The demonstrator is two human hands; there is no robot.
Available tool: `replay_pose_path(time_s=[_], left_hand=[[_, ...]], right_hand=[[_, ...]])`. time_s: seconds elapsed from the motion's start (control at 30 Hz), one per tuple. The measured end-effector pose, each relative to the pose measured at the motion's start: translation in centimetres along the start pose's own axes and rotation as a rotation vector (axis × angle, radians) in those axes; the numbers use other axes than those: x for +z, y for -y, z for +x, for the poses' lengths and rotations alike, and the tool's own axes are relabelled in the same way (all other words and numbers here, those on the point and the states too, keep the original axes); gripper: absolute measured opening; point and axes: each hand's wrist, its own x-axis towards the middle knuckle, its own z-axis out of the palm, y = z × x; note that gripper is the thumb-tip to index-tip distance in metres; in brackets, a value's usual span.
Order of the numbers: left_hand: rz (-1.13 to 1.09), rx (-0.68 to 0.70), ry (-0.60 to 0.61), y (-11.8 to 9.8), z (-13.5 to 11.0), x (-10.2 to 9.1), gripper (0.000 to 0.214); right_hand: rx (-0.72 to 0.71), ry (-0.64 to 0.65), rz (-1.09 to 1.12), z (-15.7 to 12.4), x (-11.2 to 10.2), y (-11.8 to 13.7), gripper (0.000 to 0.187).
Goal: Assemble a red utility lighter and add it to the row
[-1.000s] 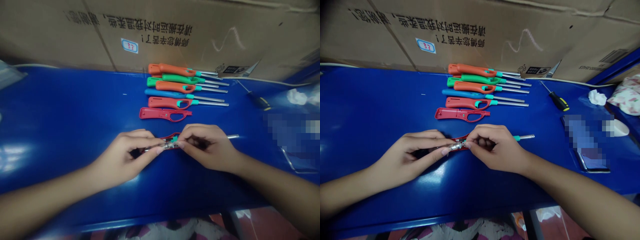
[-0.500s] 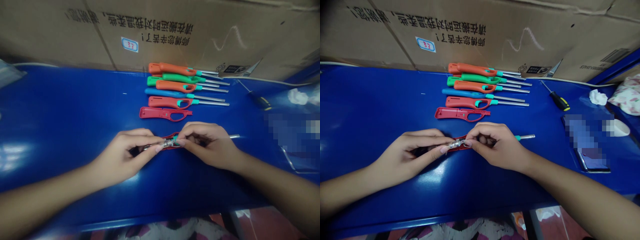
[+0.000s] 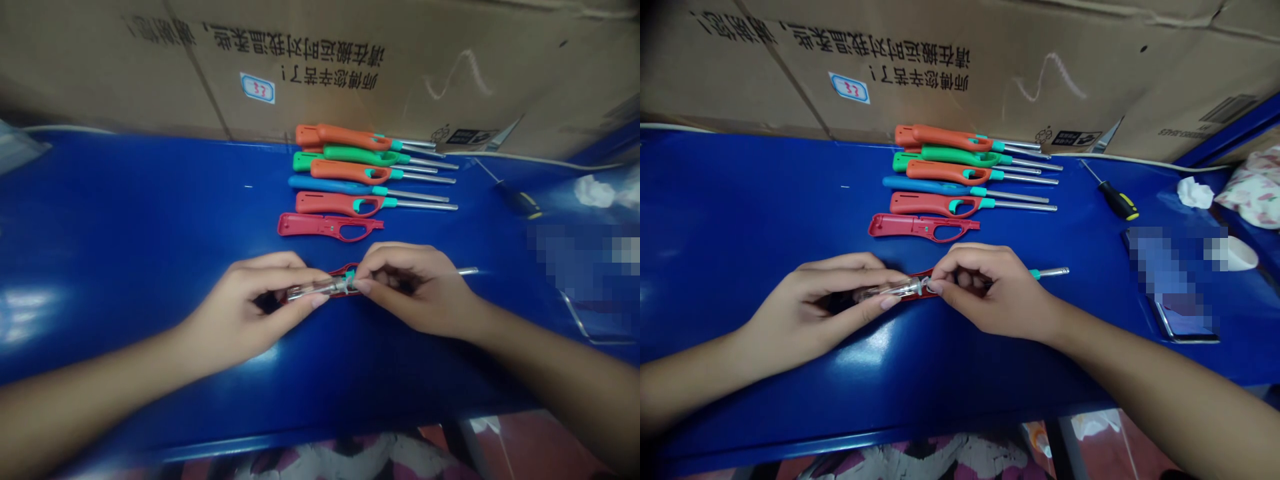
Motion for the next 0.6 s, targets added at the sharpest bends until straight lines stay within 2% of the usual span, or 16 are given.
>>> replay_pose_path(time_s=[0.23, 0.6], left_hand=[[0.05, 0.012, -0.08, -0.19, 0.01, 0.11, 0.021], [0.032, 0.028, -0.044, 0.27, -0.19, 0.01, 0.024]], right_hand=[[-0.023, 0.008, -0.005, -0.14, -0.09, -0.06, 0.008], [-0.017, -0.009, -0.016, 0.13, 0.33, -0.18, 0.01]])
